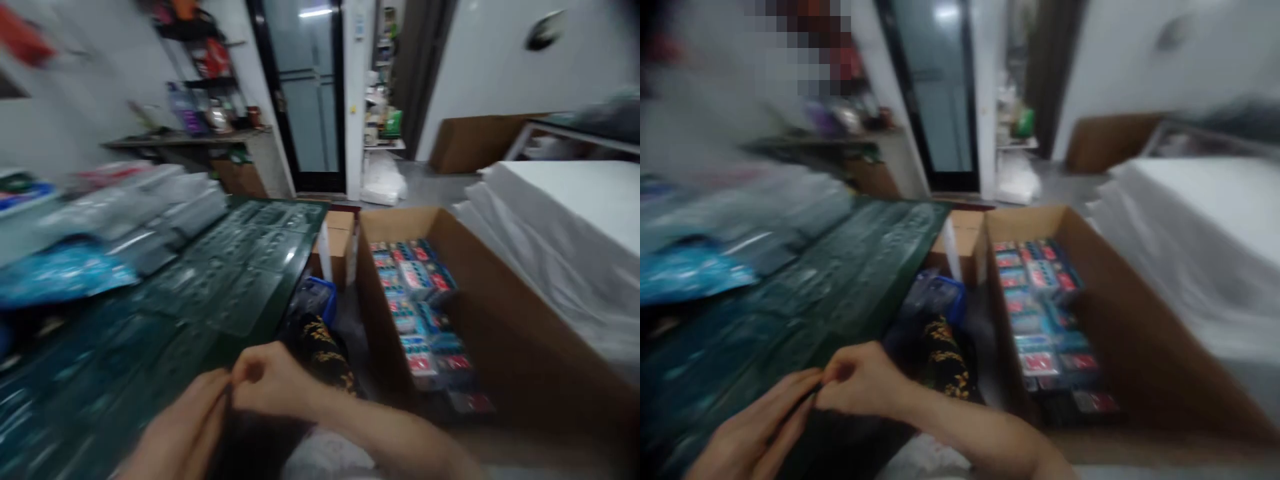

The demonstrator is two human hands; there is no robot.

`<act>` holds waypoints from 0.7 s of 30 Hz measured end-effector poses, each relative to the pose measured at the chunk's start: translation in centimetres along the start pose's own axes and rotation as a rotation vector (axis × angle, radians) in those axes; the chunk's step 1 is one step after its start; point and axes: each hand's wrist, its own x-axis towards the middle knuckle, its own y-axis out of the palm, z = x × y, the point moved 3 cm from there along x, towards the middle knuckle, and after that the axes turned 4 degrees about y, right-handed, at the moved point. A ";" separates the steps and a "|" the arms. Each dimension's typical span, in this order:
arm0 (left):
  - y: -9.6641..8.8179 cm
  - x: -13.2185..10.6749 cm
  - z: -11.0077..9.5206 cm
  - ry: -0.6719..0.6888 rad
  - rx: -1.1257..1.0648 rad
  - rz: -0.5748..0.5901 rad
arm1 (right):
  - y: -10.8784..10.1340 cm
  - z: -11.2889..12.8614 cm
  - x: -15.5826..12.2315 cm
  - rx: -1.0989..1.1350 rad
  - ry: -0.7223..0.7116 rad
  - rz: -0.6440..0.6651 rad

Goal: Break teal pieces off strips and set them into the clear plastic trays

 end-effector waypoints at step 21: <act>-5.4 -12.1 6.4 -0.960 -1.118 -0.401 | 13.8 -1.7 3.3 -0.293 -0.206 0.347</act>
